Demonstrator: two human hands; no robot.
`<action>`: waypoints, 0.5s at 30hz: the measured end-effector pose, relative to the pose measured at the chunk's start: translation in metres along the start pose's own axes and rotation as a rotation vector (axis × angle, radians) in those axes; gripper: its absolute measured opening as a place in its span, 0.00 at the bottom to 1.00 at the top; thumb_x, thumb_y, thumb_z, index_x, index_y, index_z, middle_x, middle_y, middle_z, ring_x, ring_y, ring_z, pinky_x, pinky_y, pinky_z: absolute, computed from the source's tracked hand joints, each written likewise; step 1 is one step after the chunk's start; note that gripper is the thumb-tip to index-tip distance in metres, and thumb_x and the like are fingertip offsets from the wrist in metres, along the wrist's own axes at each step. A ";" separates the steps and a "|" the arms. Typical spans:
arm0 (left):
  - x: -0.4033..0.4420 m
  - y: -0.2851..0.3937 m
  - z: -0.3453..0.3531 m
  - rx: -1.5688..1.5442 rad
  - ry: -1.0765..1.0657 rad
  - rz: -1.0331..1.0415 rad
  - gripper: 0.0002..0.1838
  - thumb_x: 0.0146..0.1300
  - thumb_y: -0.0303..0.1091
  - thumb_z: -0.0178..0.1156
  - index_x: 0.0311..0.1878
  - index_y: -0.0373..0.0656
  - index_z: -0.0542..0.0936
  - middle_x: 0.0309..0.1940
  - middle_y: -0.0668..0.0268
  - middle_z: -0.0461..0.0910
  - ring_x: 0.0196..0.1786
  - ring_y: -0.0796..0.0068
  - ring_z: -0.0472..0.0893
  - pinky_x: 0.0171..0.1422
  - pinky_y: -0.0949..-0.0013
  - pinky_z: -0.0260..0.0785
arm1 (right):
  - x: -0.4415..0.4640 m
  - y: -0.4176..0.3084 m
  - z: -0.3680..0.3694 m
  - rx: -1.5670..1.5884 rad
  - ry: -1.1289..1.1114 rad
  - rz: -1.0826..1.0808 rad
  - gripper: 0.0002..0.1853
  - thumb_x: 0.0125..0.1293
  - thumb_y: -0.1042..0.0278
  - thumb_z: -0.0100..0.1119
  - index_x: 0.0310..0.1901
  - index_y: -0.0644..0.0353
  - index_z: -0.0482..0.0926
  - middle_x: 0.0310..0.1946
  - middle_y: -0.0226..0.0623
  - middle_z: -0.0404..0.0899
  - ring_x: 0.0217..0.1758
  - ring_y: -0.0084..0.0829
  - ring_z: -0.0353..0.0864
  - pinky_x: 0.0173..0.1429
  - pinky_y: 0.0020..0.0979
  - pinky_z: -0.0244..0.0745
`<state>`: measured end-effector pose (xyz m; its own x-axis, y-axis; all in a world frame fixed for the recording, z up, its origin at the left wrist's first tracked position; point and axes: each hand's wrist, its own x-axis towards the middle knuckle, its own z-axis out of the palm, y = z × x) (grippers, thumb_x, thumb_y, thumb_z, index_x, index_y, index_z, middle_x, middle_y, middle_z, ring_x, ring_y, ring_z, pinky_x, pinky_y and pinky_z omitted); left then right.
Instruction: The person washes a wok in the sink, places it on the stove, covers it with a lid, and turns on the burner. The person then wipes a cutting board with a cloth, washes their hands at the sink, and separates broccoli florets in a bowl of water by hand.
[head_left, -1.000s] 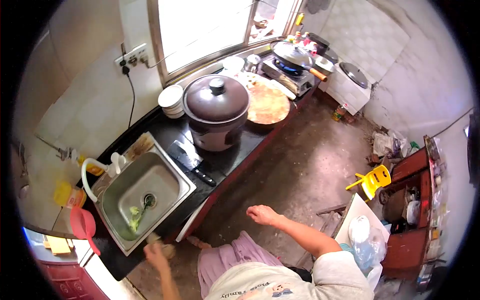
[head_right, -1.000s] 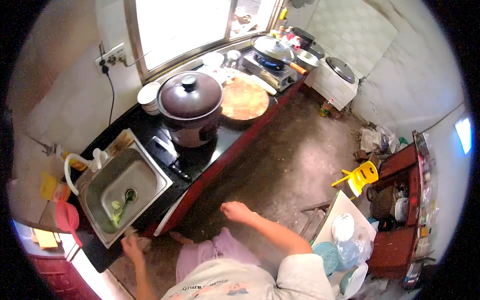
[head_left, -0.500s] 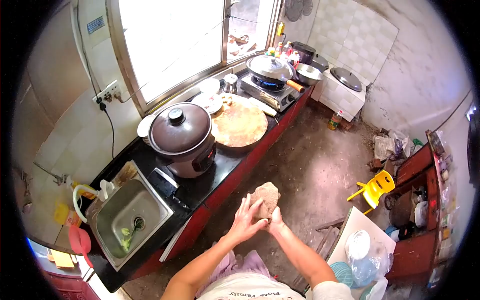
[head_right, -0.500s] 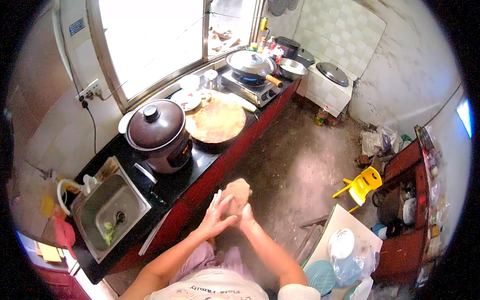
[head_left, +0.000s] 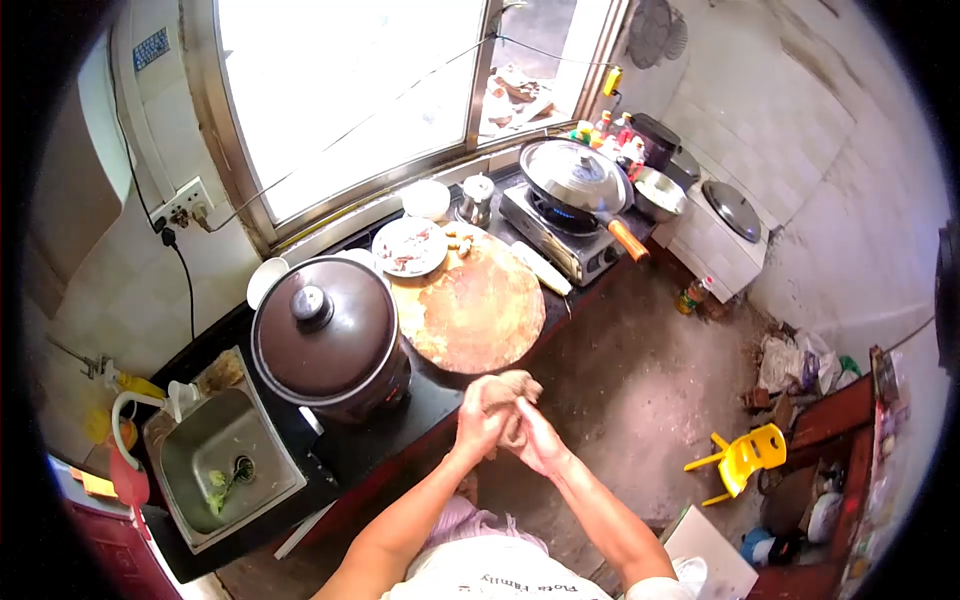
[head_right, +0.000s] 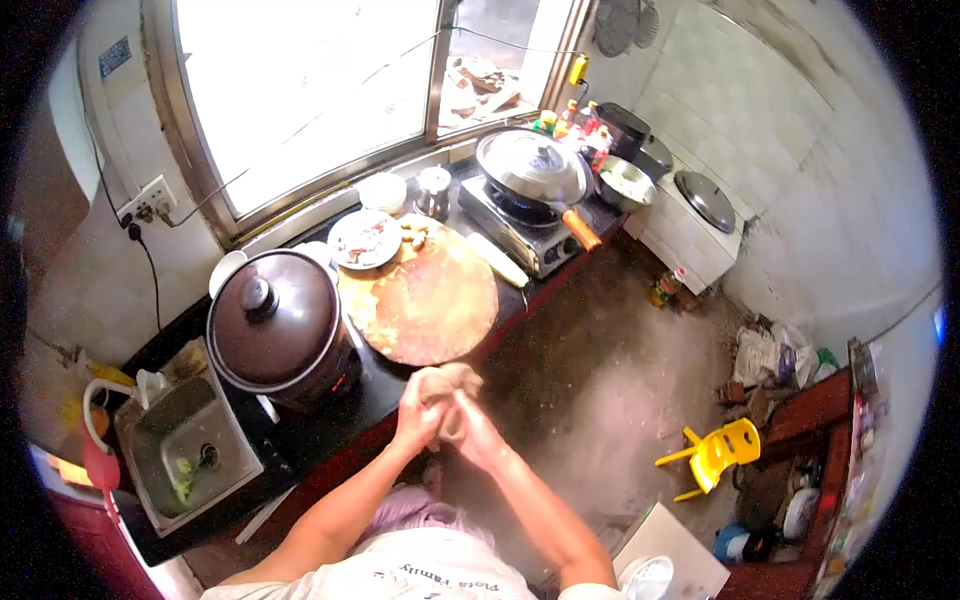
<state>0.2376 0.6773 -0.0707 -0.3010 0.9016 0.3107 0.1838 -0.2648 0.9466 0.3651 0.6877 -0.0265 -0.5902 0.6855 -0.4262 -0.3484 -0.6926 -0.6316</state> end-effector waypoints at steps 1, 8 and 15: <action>0.016 0.006 0.002 -0.116 0.098 -0.080 0.21 0.52 0.25 0.61 0.51 0.38 0.71 0.45 0.60 0.75 0.50 0.68 0.75 0.56 0.67 0.68 | 0.013 -0.006 -0.008 -0.138 -0.056 -0.006 0.17 0.73 0.49 0.41 0.50 0.51 0.70 0.38 0.20 0.70 0.35 0.17 0.69 0.45 0.28 0.68; 0.115 -0.061 -0.037 0.536 0.531 -0.077 0.29 0.49 0.27 0.63 0.57 0.35 0.68 0.57 0.45 0.65 0.61 0.48 0.66 0.65 0.57 0.59 | 0.065 -0.053 -0.043 -0.319 0.121 -0.130 0.21 0.72 0.56 0.44 0.56 0.63 0.70 0.51 0.44 0.76 0.54 0.36 0.77 0.56 0.37 0.74; 0.141 -0.092 -0.044 1.067 0.338 -0.071 0.34 0.49 0.32 0.62 0.62 0.41 0.64 0.62 0.42 0.60 0.66 0.40 0.58 0.71 0.48 0.49 | 0.129 -0.107 -0.140 -0.428 0.415 -0.143 0.17 0.71 0.57 0.42 0.47 0.62 0.72 0.34 0.41 0.77 0.29 0.33 0.80 0.31 0.32 0.79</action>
<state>0.1367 0.8135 -0.1100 -0.5515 0.7206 0.4202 0.8150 0.3582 0.4554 0.4285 0.8818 -0.1045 -0.1964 0.8548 -0.4804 -0.0285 -0.4947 -0.8686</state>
